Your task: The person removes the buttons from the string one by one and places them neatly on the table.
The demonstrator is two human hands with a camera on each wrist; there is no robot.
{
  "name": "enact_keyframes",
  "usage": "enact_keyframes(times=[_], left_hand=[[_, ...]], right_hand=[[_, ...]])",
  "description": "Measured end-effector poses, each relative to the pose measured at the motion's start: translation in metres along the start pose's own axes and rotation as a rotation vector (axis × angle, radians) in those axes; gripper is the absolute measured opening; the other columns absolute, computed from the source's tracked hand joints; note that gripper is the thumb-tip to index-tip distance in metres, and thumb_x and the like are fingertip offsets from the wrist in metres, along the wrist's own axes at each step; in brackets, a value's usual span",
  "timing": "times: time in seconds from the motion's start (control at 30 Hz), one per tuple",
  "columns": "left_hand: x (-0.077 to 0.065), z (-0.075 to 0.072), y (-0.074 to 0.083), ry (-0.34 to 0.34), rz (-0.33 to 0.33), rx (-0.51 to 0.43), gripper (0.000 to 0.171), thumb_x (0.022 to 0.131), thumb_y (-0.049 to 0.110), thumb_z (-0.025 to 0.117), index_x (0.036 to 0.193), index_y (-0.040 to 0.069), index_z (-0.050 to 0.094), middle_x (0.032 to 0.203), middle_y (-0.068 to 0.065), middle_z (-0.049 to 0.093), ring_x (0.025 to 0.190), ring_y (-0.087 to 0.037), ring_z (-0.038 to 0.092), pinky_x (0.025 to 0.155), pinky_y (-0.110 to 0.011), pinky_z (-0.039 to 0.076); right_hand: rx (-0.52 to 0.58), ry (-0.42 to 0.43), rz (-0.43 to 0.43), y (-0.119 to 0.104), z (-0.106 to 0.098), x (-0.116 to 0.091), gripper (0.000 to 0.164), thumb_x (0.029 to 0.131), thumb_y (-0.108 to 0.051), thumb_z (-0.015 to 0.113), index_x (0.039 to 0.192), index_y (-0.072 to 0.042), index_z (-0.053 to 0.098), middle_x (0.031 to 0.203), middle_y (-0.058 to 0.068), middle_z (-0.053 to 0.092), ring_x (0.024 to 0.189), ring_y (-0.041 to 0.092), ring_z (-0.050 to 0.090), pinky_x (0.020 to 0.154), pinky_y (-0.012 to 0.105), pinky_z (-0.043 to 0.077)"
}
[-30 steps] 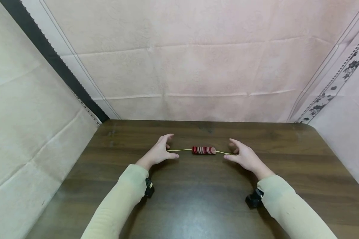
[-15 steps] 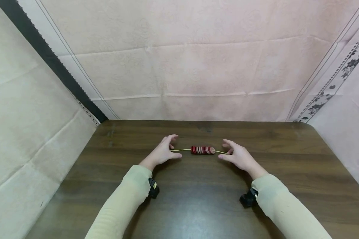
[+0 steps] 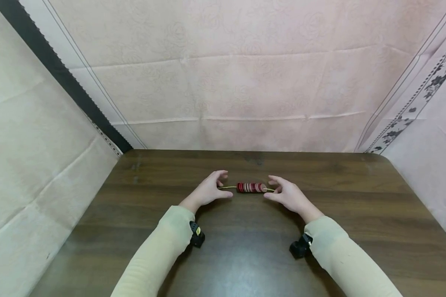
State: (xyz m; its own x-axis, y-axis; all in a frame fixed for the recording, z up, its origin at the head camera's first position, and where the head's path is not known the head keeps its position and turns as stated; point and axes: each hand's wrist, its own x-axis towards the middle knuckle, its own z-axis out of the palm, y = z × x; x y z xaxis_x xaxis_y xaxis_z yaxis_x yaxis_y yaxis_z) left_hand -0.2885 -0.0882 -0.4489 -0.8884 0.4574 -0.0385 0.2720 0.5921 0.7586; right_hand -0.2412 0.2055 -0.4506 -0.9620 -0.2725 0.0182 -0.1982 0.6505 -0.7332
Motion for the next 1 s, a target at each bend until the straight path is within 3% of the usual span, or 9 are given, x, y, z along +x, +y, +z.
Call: enact_keyframes(times=[1.0], left_hand=[[0.011,0.014,0.012,-0.088,0.014,0.022,0.068,0.08,0.034,0.074,0.137,0.011,0.045,0.128,-0.002,0.052,0.103,-0.016,0.053,0.09,-0.038,0.043]], right_hand=[[0.006,0.004,0.024,-0.011,0.016,0.013,0.063,0.086,-0.03,0.068,0.138,-0.005,0.043,0.122,0.012,0.059,0.094,0.022,0.058,0.078,0.041,0.047]])
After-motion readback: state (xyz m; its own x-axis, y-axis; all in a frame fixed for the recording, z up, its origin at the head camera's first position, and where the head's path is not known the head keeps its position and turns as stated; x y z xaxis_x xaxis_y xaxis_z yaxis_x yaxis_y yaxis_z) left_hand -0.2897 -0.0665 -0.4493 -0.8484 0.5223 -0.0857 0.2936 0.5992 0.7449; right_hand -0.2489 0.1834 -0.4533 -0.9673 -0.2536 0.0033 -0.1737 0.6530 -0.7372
